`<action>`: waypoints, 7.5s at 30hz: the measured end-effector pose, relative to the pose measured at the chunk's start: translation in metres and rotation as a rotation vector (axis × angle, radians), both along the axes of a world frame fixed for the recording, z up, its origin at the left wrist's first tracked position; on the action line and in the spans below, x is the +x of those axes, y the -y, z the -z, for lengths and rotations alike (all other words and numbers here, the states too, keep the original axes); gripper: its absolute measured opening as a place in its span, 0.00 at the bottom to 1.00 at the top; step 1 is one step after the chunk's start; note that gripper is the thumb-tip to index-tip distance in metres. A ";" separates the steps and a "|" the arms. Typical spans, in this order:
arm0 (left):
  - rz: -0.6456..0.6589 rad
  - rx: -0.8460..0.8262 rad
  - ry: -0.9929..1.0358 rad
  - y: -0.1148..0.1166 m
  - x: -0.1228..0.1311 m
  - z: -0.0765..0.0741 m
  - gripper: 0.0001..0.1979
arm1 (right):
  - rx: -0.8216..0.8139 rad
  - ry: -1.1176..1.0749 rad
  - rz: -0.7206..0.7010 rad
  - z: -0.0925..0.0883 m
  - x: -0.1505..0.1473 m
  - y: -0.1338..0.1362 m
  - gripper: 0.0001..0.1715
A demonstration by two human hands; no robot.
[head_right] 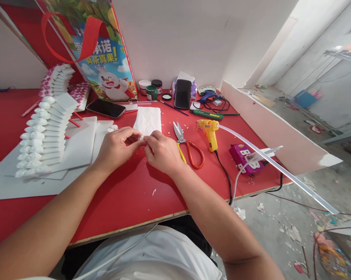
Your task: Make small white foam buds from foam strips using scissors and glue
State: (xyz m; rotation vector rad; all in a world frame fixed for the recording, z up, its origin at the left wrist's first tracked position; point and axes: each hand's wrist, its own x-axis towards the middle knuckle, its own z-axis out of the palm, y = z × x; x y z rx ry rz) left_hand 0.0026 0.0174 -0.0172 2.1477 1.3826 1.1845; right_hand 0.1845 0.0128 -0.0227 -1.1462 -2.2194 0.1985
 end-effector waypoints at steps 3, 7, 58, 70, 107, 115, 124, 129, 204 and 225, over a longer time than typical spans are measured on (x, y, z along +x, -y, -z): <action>-0.002 0.017 -0.022 0.000 0.000 -0.001 0.13 | 0.006 -0.054 0.001 0.000 0.001 0.000 0.18; 0.012 0.041 -0.040 -0.001 -0.001 -0.003 0.18 | 0.012 -0.146 0.035 0.000 0.002 -0.003 0.16; 0.050 0.070 -0.043 -0.002 -0.003 0.001 0.08 | -0.811 -1.108 -0.059 -0.017 0.002 -0.009 0.25; 0.054 0.092 -0.045 -0.003 -0.002 0.001 0.09 | -0.671 -0.872 -0.051 -0.009 -0.002 -0.009 0.25; 0.152 -0.121 0.230 0.004 0.007 -0.007 0.11 | -0.885 -0.875 -0.047 -0.011 0.002 -0.011 0.26; 0.124 -0.422 0.548 0.000 0.006 -0.009 0.18 | -0.544 -0.809 -0.092 -0.010 0.002 -0.010 0.14; 0.207 -0.482 0.649 -0.004 0.008 0.003 0.17 | -0.623 -0.804 -0.043 -0.009 0.000 -0.010 0.18; 0.199 -0.470 0.673 -0.003 0.009 -0.001 0.20 | -0.684 -0.879 -0.111 -0.014 0.000 -0.010 0.19; 0.177 -0.642 1.181 0.001 0.013 -0.011 0.14 | -0.342 0.810 0.551 -0.048 0.035 0.030 0.18; 0.211 -0.809 1.228 0.001 0.011 -0.010 0.13 | -0.498 -0.150 0.245 -0.044 0.085 0.046 0.26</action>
